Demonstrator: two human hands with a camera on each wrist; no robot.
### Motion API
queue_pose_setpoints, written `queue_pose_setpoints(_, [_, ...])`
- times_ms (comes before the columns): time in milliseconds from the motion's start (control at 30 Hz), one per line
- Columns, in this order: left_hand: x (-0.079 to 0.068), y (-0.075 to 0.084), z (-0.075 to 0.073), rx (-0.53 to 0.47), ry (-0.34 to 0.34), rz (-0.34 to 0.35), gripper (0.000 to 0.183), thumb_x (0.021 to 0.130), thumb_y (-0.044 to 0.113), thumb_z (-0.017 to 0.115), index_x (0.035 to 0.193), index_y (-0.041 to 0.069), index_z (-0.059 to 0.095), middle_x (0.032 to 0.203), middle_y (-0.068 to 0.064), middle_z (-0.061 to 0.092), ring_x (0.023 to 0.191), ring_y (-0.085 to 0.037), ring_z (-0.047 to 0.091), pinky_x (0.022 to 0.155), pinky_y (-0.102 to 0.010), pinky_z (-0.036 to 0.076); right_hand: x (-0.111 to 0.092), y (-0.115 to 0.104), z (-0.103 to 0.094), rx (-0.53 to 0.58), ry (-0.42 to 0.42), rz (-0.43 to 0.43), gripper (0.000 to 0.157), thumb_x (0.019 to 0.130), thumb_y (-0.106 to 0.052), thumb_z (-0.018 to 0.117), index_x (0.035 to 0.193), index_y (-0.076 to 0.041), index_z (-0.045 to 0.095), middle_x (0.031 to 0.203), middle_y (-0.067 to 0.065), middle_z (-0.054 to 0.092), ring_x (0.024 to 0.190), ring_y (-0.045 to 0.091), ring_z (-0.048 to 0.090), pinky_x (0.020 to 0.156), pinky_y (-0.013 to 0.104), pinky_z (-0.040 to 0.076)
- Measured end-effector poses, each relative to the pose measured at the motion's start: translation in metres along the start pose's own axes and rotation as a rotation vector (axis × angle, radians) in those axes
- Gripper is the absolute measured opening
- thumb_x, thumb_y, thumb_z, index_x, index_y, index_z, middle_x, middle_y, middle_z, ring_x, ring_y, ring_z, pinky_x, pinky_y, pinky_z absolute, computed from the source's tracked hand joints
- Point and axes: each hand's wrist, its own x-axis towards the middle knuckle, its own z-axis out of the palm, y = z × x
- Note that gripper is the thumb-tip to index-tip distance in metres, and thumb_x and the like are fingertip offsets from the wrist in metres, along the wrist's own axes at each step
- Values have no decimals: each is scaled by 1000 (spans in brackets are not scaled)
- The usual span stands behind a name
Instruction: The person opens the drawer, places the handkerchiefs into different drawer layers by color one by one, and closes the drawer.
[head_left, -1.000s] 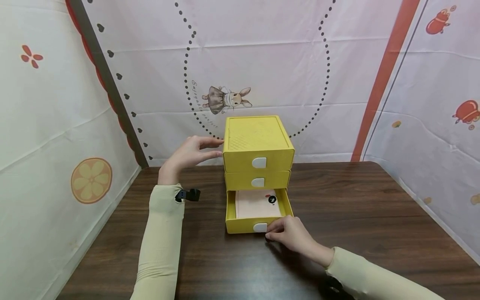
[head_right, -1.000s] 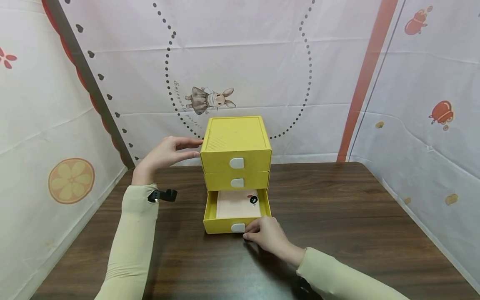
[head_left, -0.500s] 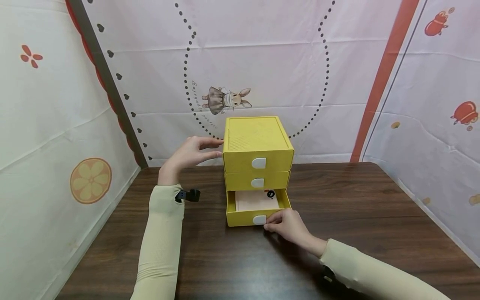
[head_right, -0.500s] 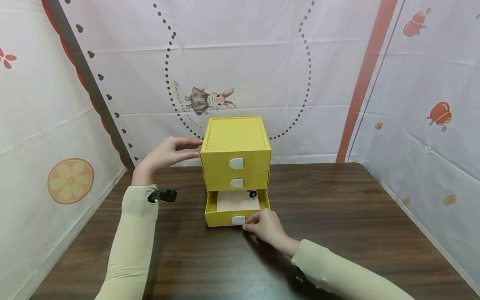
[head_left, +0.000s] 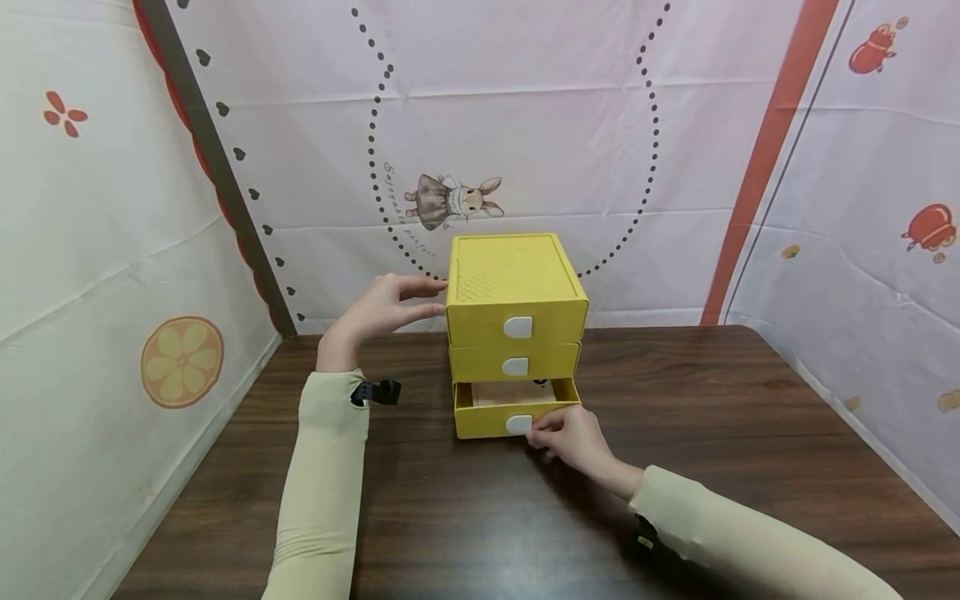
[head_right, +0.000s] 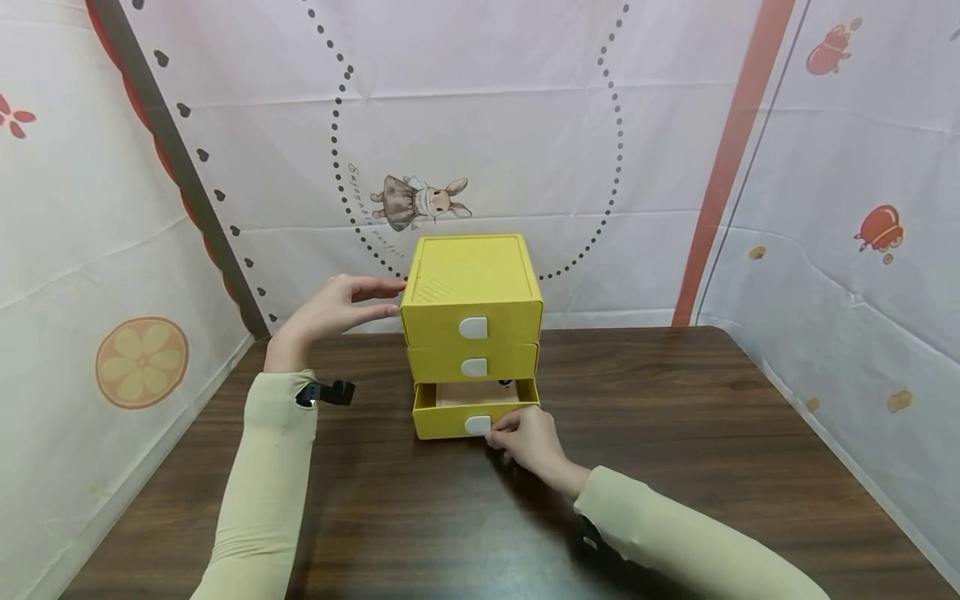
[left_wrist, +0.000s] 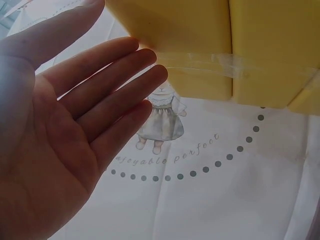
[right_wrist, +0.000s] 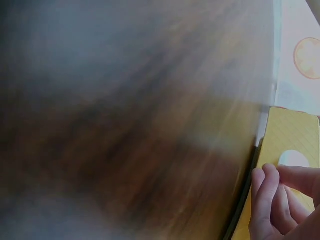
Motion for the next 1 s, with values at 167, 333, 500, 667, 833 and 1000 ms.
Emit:
queue_pose_setpoints(167, [0, 1, -1, 5, 2, -5, 51, 84, 50, 67, 128, 26, 60, 130, 2, 60, 123, -17, 53, 104, -42, 43, 5, 1, 2, 9, 18, 19, 7, 82, -14, 73, 81, -8, 76, 73, 5, 73, 56, 19, 67, 51, 29, 55])
queue_pose_setpoints(333, [0, 1, -1, -1, 1, -6, 51, 84, 49, 67, 129, 24, 60, 130, 1, 60, 123, -17, 53, 104, -43, 43, 11, 2, 4, 46, 39, 49, 7, 82, -12, 73, 80, -6, 76, 72, 6, 73, 58, 20, 68, 51, 29, 56])
queue_pose_setpoints(500, [-1, 1, -2, -2, -4, -13, 52, 84, 50, 66, 129, 26, 59, 131, 2, 60, 124, -17, 53, 104, -43, 42, 14, 2, 6, 76, 47, 76, 7, 81, -10, 74, 81, -4, 76, 73, 8, 73, 63, 22, 70, 55, 30, 57])
queue_pose_setpoints(667, [-1, 2, -2, -12, -4, -23, 52, 84, 50, 67, 129, 27, 59, 131, 2, 59, 124, -17, 52, 104, -43, 42, 17, 1, 6, 62, 63, 105, 7, 81, -14, 74, 81, -7, 77, 73, 5, 73, 61, 19, 69, 55, 29, 56])
queue_pose_setpoints(833, [-1, 2, -1, -4, -5, -15, 52, 84, 50, 66, 129, 26, 59, 131, 1, 59, 124, -17, 52, 104, -43, 42, 21, 3, 7, 29, 100, 133, 8, 80, -18, 75, 79, -11, 77, 70, 1, 73, 57, 14, 67, 52, 26, 53])
queue_pose_setpoints(1000, [0, 3, -1, -2, -3, -11, 50, 84, 48, 67, 128, 24, 60, 131, 1, 60, 124, -17, 53, 105, -42, 42, 23, 2, 9, 60, 121, 143, 11, 80, -18, 74, 81, -8, 77, 71, 2, 73, 58, 13, 68, 54, 27, 55])
